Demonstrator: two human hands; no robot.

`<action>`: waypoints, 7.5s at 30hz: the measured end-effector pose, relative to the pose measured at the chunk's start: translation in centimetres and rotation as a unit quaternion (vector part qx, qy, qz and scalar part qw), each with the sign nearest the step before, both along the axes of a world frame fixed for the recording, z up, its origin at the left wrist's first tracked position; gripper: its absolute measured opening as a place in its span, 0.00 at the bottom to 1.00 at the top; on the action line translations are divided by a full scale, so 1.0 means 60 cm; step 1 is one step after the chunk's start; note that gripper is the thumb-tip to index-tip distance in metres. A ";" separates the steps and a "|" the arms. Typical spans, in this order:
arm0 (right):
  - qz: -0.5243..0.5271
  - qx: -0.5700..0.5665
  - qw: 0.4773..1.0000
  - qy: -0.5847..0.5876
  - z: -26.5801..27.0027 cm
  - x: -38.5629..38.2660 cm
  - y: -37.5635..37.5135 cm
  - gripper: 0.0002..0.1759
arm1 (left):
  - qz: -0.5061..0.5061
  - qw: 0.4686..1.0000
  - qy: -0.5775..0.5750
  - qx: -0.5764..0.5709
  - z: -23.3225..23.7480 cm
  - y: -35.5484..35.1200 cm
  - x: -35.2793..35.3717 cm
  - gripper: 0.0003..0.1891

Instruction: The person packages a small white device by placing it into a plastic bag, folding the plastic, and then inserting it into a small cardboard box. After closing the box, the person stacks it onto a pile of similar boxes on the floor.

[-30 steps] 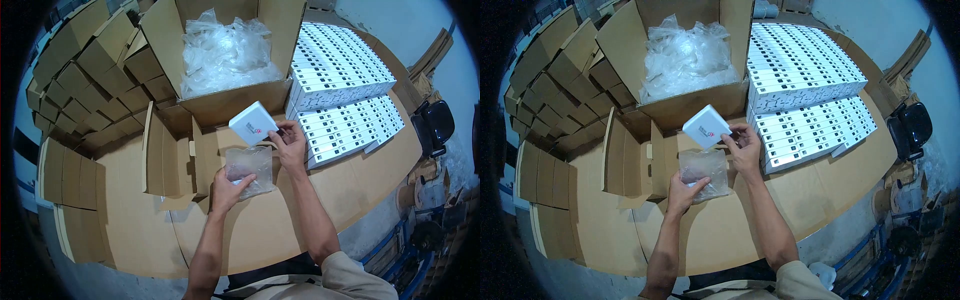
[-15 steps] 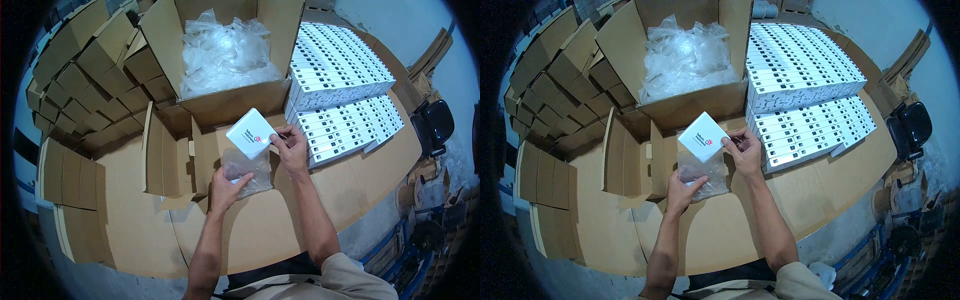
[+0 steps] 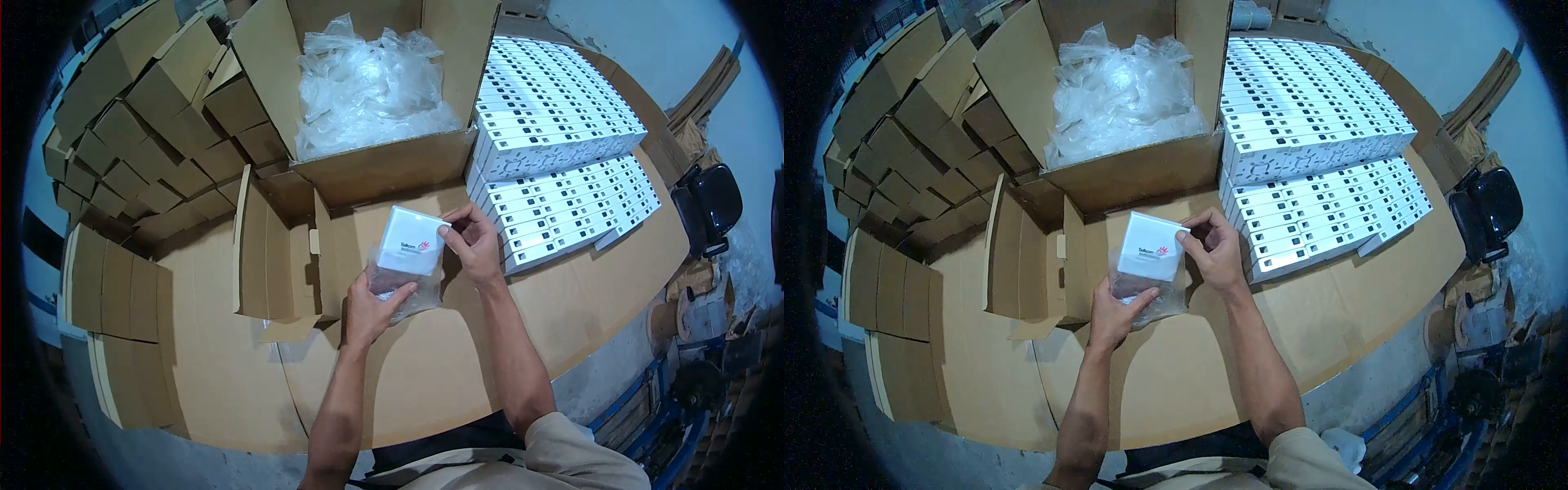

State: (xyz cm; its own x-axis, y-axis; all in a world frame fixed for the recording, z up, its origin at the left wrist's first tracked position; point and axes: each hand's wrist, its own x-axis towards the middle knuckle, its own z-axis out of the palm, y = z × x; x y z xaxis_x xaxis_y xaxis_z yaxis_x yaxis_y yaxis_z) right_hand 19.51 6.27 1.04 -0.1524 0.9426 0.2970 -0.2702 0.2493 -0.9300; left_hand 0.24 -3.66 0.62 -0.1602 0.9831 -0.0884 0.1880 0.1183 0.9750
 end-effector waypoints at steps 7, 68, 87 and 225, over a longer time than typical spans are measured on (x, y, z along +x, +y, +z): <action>0.001 -0.025 0.999 -0.048 -0.004 -0.003 0.000 0.11 | 0.015 0.994 -0.104 0.026 -0.012 0.004 0.001 0.21; 0.115 -0.073 0.991 -0.014 0.023 -0.008 -0.049 0.28 | 0.033 0.957 -0.230 0.174 -0.010 0.027 0.014 0.19; 0.074 -0.070 0.991 -0.090 0.000 0.004 -0.043 0.10 | 0.063 0.983 -0.118 0.126 0.004 0.022 -0.002 0.09; 0.054 0.310 0.743 -0.591 0.129 -0.324 0.084 0.08 | -0.096 0.915 0.379 0.098 0.019 -0.236 -0.012 0.27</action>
